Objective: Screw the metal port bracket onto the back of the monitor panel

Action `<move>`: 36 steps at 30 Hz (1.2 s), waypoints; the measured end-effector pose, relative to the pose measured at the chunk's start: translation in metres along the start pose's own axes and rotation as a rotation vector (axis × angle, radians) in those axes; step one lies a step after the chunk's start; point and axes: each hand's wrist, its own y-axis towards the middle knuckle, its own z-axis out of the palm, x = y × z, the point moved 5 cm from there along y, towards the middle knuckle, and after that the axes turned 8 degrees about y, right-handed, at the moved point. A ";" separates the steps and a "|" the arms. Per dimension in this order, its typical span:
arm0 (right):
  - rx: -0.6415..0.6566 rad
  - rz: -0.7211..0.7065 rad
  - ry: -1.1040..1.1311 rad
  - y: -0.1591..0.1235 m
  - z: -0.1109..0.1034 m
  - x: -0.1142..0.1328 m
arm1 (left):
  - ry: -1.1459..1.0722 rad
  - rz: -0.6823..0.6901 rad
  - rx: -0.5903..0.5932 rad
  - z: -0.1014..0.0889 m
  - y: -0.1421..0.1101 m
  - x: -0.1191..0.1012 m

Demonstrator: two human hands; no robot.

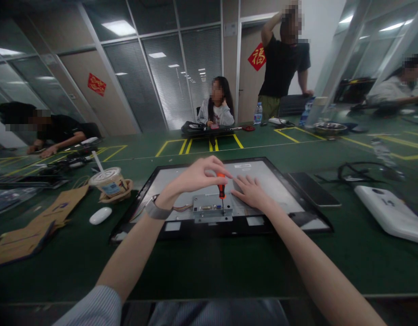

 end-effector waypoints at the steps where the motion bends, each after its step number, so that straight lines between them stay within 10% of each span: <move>1: 0.000 -0.004 -0.006 0.001 0.001 -0.001 | 0.007 -0.012 -0.010 0.000 0.000 0.001; 36: -0.006 -0.008 0.013 0.002 0.002 -0.002 | -0.088 0.034 0.069 0.005 0.000 0.003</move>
